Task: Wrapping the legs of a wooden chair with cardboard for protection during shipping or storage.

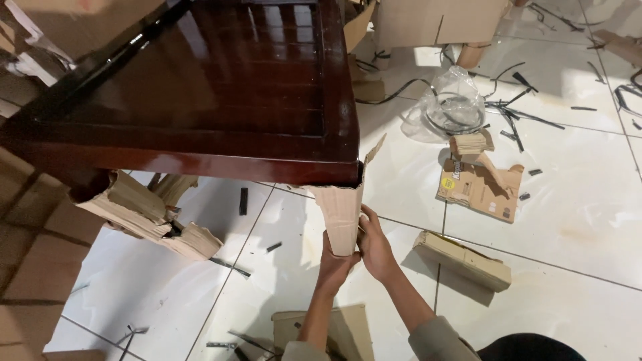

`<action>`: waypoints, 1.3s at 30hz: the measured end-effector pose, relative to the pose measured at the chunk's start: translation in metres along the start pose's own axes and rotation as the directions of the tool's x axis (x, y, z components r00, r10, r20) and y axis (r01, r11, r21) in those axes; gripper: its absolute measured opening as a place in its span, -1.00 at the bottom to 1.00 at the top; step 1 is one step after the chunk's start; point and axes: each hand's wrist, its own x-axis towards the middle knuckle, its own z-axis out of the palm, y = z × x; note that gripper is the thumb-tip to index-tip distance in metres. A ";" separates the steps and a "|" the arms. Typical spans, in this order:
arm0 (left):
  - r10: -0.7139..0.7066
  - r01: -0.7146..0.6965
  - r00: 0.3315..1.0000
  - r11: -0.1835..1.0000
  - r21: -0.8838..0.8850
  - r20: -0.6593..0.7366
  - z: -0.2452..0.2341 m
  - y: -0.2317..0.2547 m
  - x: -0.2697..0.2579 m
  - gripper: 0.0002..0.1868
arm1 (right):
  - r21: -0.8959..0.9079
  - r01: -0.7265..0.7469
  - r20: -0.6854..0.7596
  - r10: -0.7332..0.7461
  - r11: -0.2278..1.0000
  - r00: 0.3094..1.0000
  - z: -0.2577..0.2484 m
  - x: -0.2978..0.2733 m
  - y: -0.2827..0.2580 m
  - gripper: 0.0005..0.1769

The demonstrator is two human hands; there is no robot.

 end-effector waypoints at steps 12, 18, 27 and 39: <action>0.226 -0.238 0.971 0.929 -0.284 -0.073 -0.010 -0.050 0.013 -0.27 | -0.268 -0.135 -0.033 0.131 0.954 0.991 -0.004 0.032 0.016 0.02; 0.186 -0.190 0.981 0.977 -0.095 -0.046 -0.015 -0.056 0.022 -0.27 | -0.243 -0.083 -0.086 0.064 0.967 0.994 0.001 0.038 0.020 -0.04; 0.255 -0.256 0.961 0.967 0.003 -0.106 -0.013 -0.053 0.013 -0.47 | -0.535 0.610 0.001 -0.721 0.585 0.693 0.061 -0.043 -0.010 -0.15; 0.071 -0.074 0.997 0.877 -0.474 -0.023 -0.012 -0.072 0.031 -0.51 | -0.605 0.372 -0.093 -0.526 0.704 0.845 0.062 -0.005 -0.020 -0.25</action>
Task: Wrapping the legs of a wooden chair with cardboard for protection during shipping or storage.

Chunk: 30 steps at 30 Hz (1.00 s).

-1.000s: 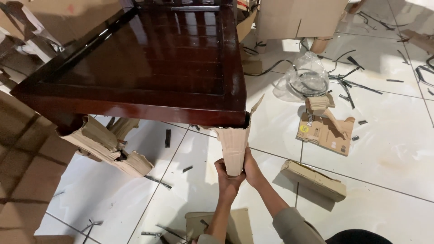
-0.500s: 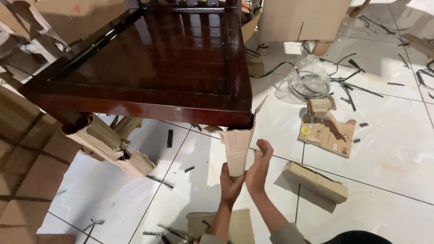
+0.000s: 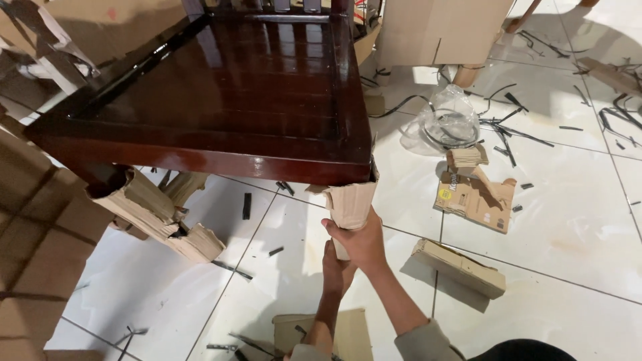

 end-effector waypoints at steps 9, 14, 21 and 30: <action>0.053 -0.073 0.997 0.751 0.657 0.050 -0.006 0.042 -0.024 -0.10 | 0.011 0.082 -0.064 -0.081 0.997 0.995 0.007 -0.004 -0.019 -0.43; 0.451 -0.327 0.892 0.680 0.656 -0.023 0.042 0.154 -0.071 -0.29 | -0.014 0.073 -0.073 -0.074 0.997 0.995 0.008 -0.006 -0.024 -0.44; 0.175 -0.119 0.985 0.677 0.727 -0.002 0.141 0.187 -0.061 0.47 | -0.081 0.076 -0.066 -0.081 0.994 0.995 0.009 0.001 -0.025 -0.36; 0.256 -0.349 0.937 0.749 0.564 0.239 0.123 0.193 -0.014 -0.25 | -0.241 0.138 0.013 -0.139 0.961 0.990 0.010 0.005 0.002 -0.25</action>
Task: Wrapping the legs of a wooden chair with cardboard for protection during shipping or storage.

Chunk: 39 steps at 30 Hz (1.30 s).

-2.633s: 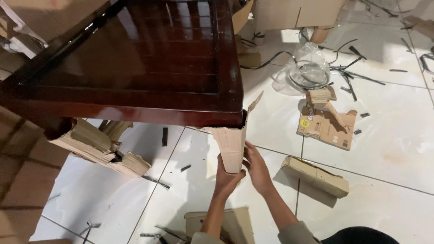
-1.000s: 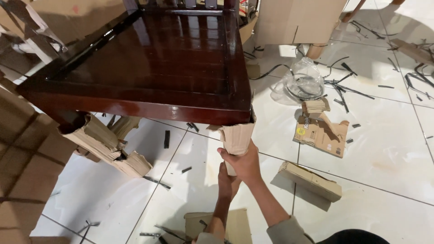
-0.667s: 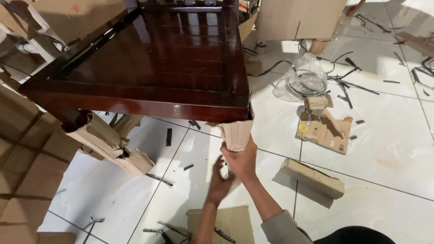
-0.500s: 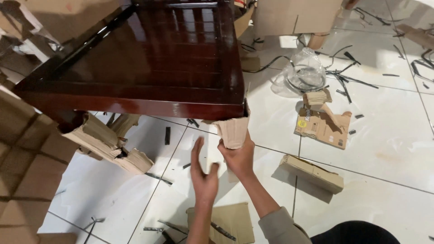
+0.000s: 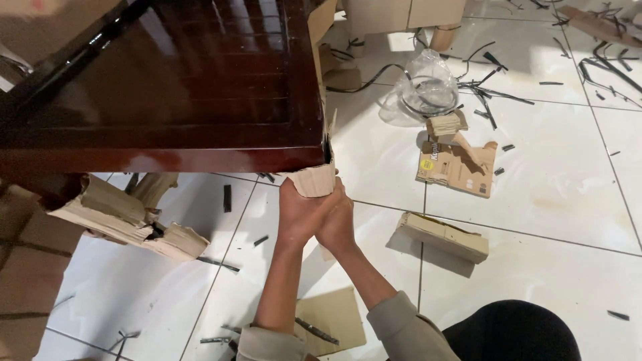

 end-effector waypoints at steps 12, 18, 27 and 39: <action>-0.042 0.032 0.982 0.998 -0.057 -0.183 0.036 -0.021 0.019 -0.31 | 0.072 -0.035 0.104 0.028 0.997 0.994 -0.019 0.030 0.037 -0.01; -0.019 0.018 1.000 0.995 -0.101 -0.008 0.059 0.015 0.023 -0.04 | -0.093 0.176 0.219 -0.152 0.980 0.964 -0.042 0.093 0.168 -0.07; 0.296 -0.195 0.892 0.933 0.301 -0.341 -0.127 -0.103 -0.044 -0.41 | 0.130 0.095 0.271 -0.128 0.987 0.954 -0.109 0.069 0.060 0.31; 0.026 0.124 0.960 0.854 0.506 -0.278 -0.342 -0.158 -0.060 0.25 | -0.904 -0.048 0.318 0.745 0.424 0.586 -0.220 0.021 0.302 0.24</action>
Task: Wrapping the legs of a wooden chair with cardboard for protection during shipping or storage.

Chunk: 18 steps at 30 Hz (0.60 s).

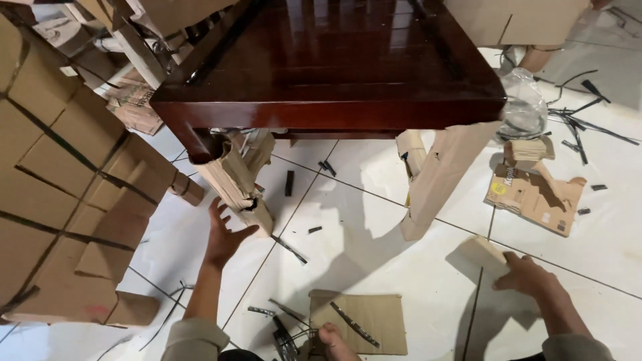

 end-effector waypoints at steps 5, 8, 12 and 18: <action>-0.205 0.204 0.979 0.964 -0.169 0.008 -0.004 0.035 0.026 0.23 | 0.219 0.102 -0.001 -0.104 0.970 0.995 -0.007 -0.027 -0.037 -0.12; -0.071 0.069 0.997 0.992 -0.107 -0.009 -0.001 0.034 0.046 -0.07 | 0.575 0.136 0.028 -0.186 0.807 0.982 -0.022 -0.061 -0.072 -0.05; -0.139 0.138 0.990 0.981 -0.137 0.000 0.009 0.050 0.055 -0.20 | 0.628 0.423 -0.175 -0.411 0.653 0.895 -0.027 -0.102 -0.125 0.00; -0.370 0.355 0.927 0.815 -0.458 0.061 0.024 0.045 0.052 -0.28 | 0.553 0.597 -0.474 -0.369 0.582 0.799 -0.037 -0.128 -0.213 -0.03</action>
